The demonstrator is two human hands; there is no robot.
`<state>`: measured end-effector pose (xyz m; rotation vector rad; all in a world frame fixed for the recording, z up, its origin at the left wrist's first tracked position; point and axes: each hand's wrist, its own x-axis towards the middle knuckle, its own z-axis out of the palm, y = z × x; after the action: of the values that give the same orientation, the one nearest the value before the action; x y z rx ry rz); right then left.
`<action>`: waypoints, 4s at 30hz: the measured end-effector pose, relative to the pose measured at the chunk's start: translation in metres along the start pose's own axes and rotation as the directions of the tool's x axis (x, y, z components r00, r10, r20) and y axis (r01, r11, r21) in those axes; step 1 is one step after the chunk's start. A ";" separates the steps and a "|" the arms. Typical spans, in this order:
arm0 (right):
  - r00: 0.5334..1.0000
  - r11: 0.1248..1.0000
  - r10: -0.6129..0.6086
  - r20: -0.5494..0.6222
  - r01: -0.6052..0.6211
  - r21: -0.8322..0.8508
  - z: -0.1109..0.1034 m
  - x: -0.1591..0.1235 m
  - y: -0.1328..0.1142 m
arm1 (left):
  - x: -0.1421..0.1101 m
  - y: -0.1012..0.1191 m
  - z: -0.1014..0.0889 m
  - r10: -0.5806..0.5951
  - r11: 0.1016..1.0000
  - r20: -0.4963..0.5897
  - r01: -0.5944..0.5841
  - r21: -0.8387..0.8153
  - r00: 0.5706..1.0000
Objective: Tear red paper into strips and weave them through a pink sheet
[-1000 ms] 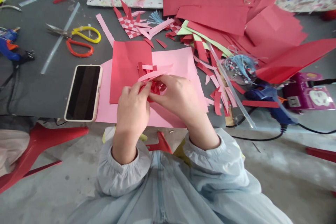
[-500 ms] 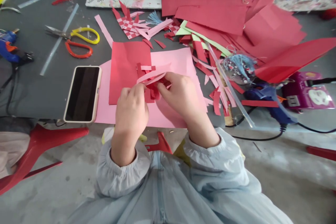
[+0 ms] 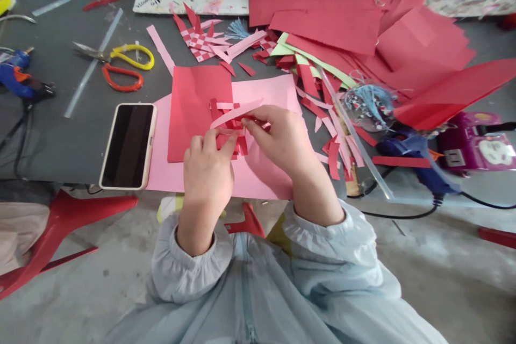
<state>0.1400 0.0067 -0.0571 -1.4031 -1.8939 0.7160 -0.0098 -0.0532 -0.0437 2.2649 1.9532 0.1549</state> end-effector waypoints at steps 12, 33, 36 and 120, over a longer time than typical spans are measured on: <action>1.000 1.000 0.021 0.020 -0.021 0.021 -0.007 -0.002 -0.008 | 0.000 -0.002 0.004 0.022 0.999 -0.020 -0.021 0.039 1.000; 0.992 0.971 0.129 0.010 -0.124 -0.204 -0.007 -0.006 0.006 | 0.001 0.000 0.001 0.016 0.999 -0.022 -0.015 0.038 1.000; 0.994 0.965 0.106 0.013 -0.099 -0.243 -0.002 -0.006 0.006 | 0.001 -0.001 0.001 0.026 0.999 -0.037 -0.024 0.042 0.999; 0.979 0.976 0.166 -0.115 -0.180 -0.123 0.004 0.002 0.006 | -0.002 -0.001 0.000 0.011 1.000 -0.032 -0.011 0.016 0.999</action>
<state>0.1400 0.0100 -0.0640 -1.6728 -1.7812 0.5938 -0.0107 -0.0554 -0.0442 2.2978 1.9648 0.1788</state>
